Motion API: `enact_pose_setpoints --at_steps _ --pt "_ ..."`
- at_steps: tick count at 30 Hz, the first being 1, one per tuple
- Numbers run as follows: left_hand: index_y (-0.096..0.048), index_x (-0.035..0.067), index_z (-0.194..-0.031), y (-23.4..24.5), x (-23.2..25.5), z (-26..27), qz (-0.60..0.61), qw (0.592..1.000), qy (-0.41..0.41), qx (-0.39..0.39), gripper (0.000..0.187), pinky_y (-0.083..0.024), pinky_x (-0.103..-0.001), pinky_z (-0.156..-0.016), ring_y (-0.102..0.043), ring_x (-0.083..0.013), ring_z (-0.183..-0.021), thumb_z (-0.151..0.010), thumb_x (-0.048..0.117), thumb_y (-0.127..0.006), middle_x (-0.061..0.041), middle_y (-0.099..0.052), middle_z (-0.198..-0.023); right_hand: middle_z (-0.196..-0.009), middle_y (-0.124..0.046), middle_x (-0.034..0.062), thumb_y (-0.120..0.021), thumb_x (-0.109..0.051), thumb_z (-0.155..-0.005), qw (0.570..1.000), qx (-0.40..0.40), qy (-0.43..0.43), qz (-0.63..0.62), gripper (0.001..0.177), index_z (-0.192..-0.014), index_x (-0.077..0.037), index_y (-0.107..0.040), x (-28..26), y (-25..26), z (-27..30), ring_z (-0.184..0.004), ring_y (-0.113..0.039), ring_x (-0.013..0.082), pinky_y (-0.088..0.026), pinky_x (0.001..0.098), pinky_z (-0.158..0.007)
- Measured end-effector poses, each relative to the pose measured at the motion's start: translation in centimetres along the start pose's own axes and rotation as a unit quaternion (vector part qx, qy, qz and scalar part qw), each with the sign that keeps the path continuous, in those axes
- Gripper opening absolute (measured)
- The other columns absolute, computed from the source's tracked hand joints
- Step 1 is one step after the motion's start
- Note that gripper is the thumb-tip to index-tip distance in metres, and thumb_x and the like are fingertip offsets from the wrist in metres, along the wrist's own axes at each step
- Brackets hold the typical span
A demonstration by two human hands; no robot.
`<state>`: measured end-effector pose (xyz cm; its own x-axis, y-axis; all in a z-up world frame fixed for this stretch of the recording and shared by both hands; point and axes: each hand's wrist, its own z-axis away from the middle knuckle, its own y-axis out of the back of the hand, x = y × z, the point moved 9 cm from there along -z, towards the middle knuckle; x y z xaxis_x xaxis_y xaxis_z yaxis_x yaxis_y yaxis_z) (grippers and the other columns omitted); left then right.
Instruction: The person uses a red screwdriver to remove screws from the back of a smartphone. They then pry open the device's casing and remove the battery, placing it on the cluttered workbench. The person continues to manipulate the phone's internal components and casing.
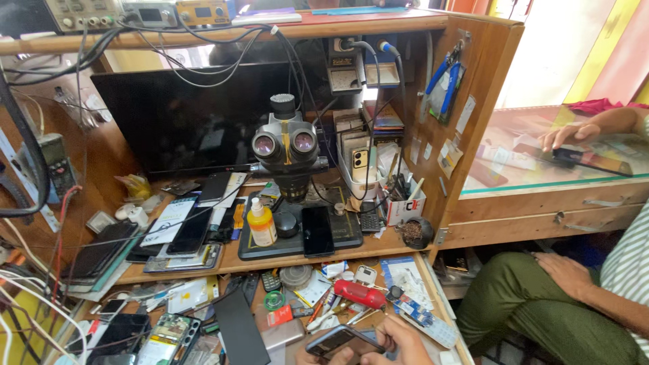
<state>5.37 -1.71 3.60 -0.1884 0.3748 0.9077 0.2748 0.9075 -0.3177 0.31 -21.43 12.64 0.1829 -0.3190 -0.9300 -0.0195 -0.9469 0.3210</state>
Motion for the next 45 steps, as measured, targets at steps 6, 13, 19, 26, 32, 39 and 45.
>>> enact_pose_setpoints --at_steps 6,13,19,26,32,39,45 --pt "-0.070 -0.005 -0.123 1.3 -1.8 -0.5 0.013 1.000 -0.001 0.028 0.050 -0.056 -0.038 -0.098 -0.076 -0.0255 -0.107 -0.078 0.007 -0.087 -0.019 -0.081 -0.113 -0.068 -0.046 -0.0008 -0.101 -0.030 -0.066 0.999 0.021 -0.023 0.020 0.055 -0.065 -0.004 -0.052 2.4 0.1 -0.4 -0.057 -0.045 0.0074 -0.037 0.0251 -0.050" --pt "-0.067 -0.005 -0.128 1.5 -1.9 -0.4 0.046 0.998 -0.008 0.049 0.053 -0.055 -0.040 -0.097 -0.074 -0.0265 -0.107 -0.079 0.003 -0.084 -0.020 -0.079 -0.114 -0.066 -0.064 0.0064 -0.093 0.008 -0.067 0.957 0.059 -0.136 -0.251 0.040 -0.070 -0.003 -0.054 7.6 -1.0 0.2 -0.073 -0.075 0.0145 -0.052 0.0267 -0.059" --pt "-0.061 0.002 -0.129 -5.3 5.0 -1.2 0.189 0.981 0.040 -0.011 0.049 -0.065 -0.046 -0.086 -0.078 -0.0310 -0.099 -0.082 -0.003 -0.072 -0.022 -0.079 -0.103 -0.070 -0.067 0.0067 -0.091 0.012 -0.068 0.946 0.119 -0.044 -0.299 0.038 -0.075 -0.002 -0.056 9.2 -1.8 0.5 -0.065 -0.062 0.0099 -0.049 0.0232 -0.060" --pt "-0.064 -0.005 -0.119 -8.5 9.7 -2.3 0.181 0.983 0.016 0.035 0.034 -0.063 -0.043 -0.083 -0.078 -0.0302 -0.091 -0.086 -0.001 -0.074 -0.022 -0.079 -0.098 -0.059 -0.064 0.0084 -0.086 0.005 -0.071 0.929 0.213 -0.074 -0.293 0.034 -0.065 -0.004 -0.054 9.7 0.3 1.4 -0.049 -0.060 0.0139 -0.052 0.0294 -0.047" --pt "-0.067 -0.005 -0.112 -7.8 9.9 -0.8 0.201 0.976 0.023 0.079 0.027 -0.061 -0.041 -0.085 -0.076 -0.0278 -0.092 -0.089 0.006 -0.075 -0.019 -0.078 -0.101 -0.066 -0.060 0.0004 -0.084 -0.003 -0.079 0.907 0.238 -0.078 -0.338 0.034 -0.069 -0.010 -0.052 7.4 -1.9 2.8 -0.057 -0.057 0.0101 -0.048 0.0266 -0.052" --pt "-0.066 -0.004 -0.117 -5.3 10.1 0.2 0.205 0.967 0.052 0.142 0.032 -0.060 -0.040 -0.088 -0.074 -0.0258 -0.096 -0.091 0.013 -0.076 -0.016 -0.075 -0.107 -0.073 -0.058 -0.0043 -0.082 -0.016 -0.083 0.881 0.258 -0.121 -0.377 0.030 -0.077 -0.014 -0.053 2.9 -4.8 3.1 -0.066 -0.053 0.0071 -0.042 0.0249 -0.057" --pt "-0.065 -0.001 -0.121 -5.7 10.8 0.2 0.210 0.964 0.046 0.153 0.036 -0.060 -0.043 -0.091 -0.074 -0.0278 -0.100 -0.090 0.014 -0.076 -0.016 -0.074 -0.109 -0.077 -0.059 -0.0054 -0.083 -0.024 -0.085 0.862 0.239 -0.124 -0.429 0.032 -0.080 -0.016 -0.053 1.7 -5.3 2.7 -0.068 -0.052 0.0068 -0.041 0.0251 -0.061"
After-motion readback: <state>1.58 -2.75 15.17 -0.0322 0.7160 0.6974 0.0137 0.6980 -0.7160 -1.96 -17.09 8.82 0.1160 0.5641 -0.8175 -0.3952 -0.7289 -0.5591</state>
